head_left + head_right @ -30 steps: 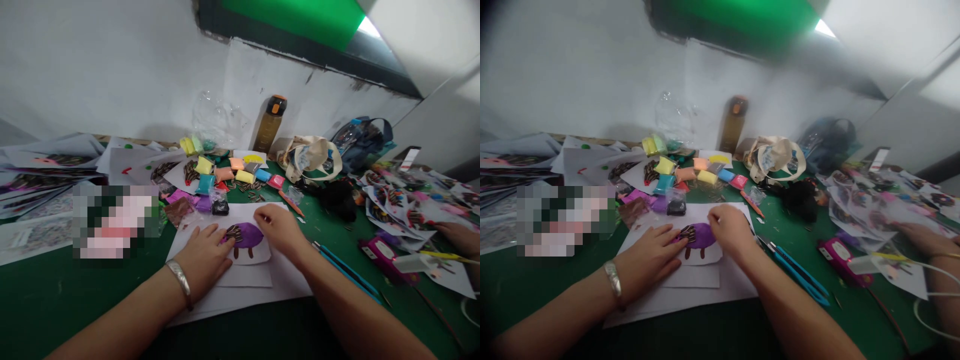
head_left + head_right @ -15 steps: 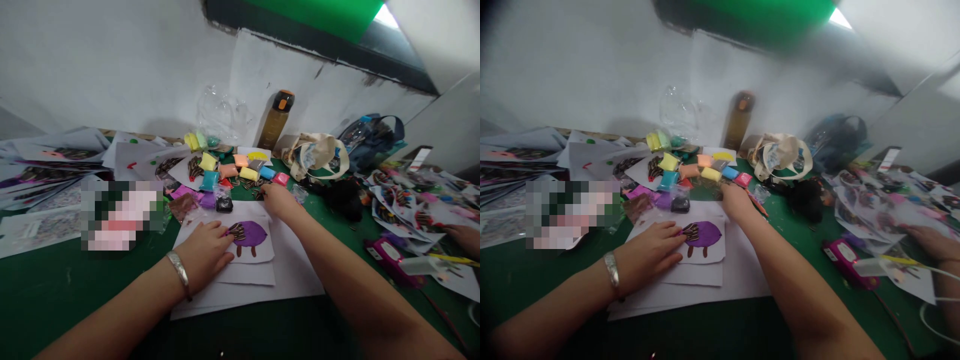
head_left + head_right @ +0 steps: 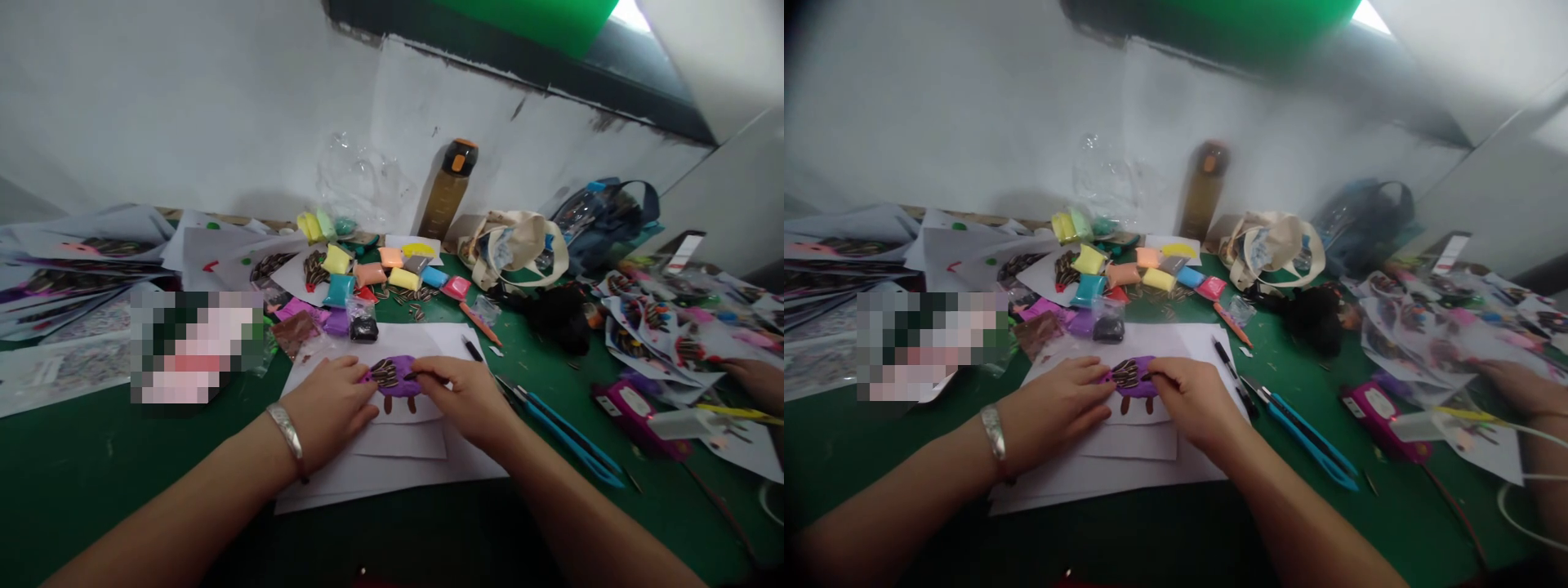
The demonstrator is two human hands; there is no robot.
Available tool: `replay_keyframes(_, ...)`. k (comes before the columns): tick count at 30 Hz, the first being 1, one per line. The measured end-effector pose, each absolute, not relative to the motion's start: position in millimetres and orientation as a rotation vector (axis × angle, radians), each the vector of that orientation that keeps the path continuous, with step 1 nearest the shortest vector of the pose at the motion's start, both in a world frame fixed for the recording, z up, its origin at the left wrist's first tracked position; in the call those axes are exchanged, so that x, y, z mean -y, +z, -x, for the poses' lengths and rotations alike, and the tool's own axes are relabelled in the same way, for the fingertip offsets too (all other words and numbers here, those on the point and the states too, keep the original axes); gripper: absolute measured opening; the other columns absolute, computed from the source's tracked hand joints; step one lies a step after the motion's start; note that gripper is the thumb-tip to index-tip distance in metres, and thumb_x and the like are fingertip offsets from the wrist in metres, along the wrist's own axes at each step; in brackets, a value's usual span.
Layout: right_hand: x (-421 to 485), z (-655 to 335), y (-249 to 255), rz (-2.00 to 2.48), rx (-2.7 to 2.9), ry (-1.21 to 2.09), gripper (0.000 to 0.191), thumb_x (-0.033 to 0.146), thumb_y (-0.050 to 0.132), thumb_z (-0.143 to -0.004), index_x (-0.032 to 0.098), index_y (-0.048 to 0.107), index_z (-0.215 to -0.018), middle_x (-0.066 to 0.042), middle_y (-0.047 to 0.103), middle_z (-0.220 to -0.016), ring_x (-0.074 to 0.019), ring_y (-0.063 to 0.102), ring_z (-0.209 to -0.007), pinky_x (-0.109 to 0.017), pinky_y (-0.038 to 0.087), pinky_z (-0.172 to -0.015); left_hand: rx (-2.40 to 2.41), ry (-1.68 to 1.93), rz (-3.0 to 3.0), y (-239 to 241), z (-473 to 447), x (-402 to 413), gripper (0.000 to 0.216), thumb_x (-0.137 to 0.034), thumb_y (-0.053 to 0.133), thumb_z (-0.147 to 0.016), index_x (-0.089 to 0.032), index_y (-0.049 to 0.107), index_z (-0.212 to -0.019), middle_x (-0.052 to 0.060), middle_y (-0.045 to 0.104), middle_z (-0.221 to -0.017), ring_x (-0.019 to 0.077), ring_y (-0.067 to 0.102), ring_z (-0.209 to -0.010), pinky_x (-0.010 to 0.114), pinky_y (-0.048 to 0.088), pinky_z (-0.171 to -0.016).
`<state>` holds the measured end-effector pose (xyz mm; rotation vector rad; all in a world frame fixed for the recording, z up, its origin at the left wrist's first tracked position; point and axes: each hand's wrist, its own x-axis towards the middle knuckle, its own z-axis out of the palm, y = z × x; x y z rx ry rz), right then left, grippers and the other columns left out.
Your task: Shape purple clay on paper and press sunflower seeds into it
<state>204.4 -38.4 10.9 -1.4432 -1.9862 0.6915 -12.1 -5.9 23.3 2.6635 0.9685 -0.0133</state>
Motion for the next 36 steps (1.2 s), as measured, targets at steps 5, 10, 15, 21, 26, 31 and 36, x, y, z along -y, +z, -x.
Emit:
replay_keyframes(5,36,-195,12,1.397,2.045,0.715,0.023,0.014,0.05,-0.089,0.027,0.069,-0.094,0.005,0.07,-0.08,-0.0121,0.063,-0.078,-0.022,0.045,-0.074,-0.947,0.015,-2.654,26,13,6,0.018,-0.024,0.052,-0.09,-0.015,0.066,-0.091,0.011,0.063,-0.097,0.0266,0.054,-0.102,0.043,0.043,-0.094)
replay_keyframes(10,34,-201,7,1.422,2.097,0.628,0.018,0.014,0.052,-0.089,0.023,0.068,-0.091,0.001,0.069,-0.087,-0.0138,0.061,-0.081,-0.023,0.043,-0.074,-0.977,-0.016,-2.62,29,12,5,0.019,-0.023,0.053,-0.09,-0.013,0.066,-0.098,0.012,0.064,-0.102,0.0283,0.054,-0.104,0.045,0.043,-0.094)
replay_keyframes(15,36,-198,-1,1.377,2.184,0.489,0.014,0.015,0.054,-0.089,0.02,0.066,-0.094,-0.002,0.067,-0.086,-0.0168,0.058,-0.084,-0.027,0.042,-0.077,-0.981,-0.006,-2.647,25,11,7,0.022,-0.025,0.053,-0.09,-0.015,0.065,-0.105,0.013,0.063,-0.105,0.0304,0.053,-0.11,0.048,0.043,-0.095)
replay_keyframes(21,39,-191,-9,1.365,2.245,0.43,0.012,0.017,0.053,-0.09,0.019,0.065,-0.091,-0.004,0.066,-0.086,-0.0187,0.056,-0.084,-0.031,0.041,-0.078,-0.999,-0.02,-2.655,22,12,9,0.023,-0.027,0.054,-0.089,-0.016,0.065,-0.107,0.013,0.062,-0.11,0.032,0.051,-0.114,0.051,0.042,-0.096)
replay_keyframes(26,40,-189,-12,1.408,2.266,0.368,0.012,0.019,0.052,-0.091,0.02,0.064,-0.089,-0.004,0.064,-0.085,-0.0193,0.055,-0.083,-0.032,0.04,-0.078,-0.998,-0.029,-2.644,21,11,9,0.026,-0.029,0.053,-0.09,-0.017,0.064,-0.111,0.014,0.06,-0.118,0.0326,0.048,-0.118,0.053,0.04,-0.099)
replay_keyframes(31,43,-185,-14,1.435,2.263,0.293,0.017,0.018,0.048,-0.091,0.019,0.064,-0.087,-0.005,0.062,-0.081,-0.02,0.053,-0.079,-0.032,0.04,-0.074,-1.005,-0.078,-2.65,24,10,12,0.029,-0.031,0.052,-0.09,-0.019,0.064,-0.113,0.014,0.058,-0.122,0.0359,0.046,-0.121,0.057,0.038,-0.099)
replay_keyframes(36,45,-181,-18,1.451,2.25,0.222,0.016,0.018,0.049,-0.09,0.018,0.063,-0.085,-0.006,0.062,-0.082,-0.0208,0.052,-0.079,-0.033,0.04,-0.075,-1.027,-0.112,-2.665,24,8,14,0.031,-0.03,0.053,-0.089,-0.019,0.062,-0.117,0.014,0.056,-0.126,0.0389,0.043,-0.123,0.062,0.038,-0.097)
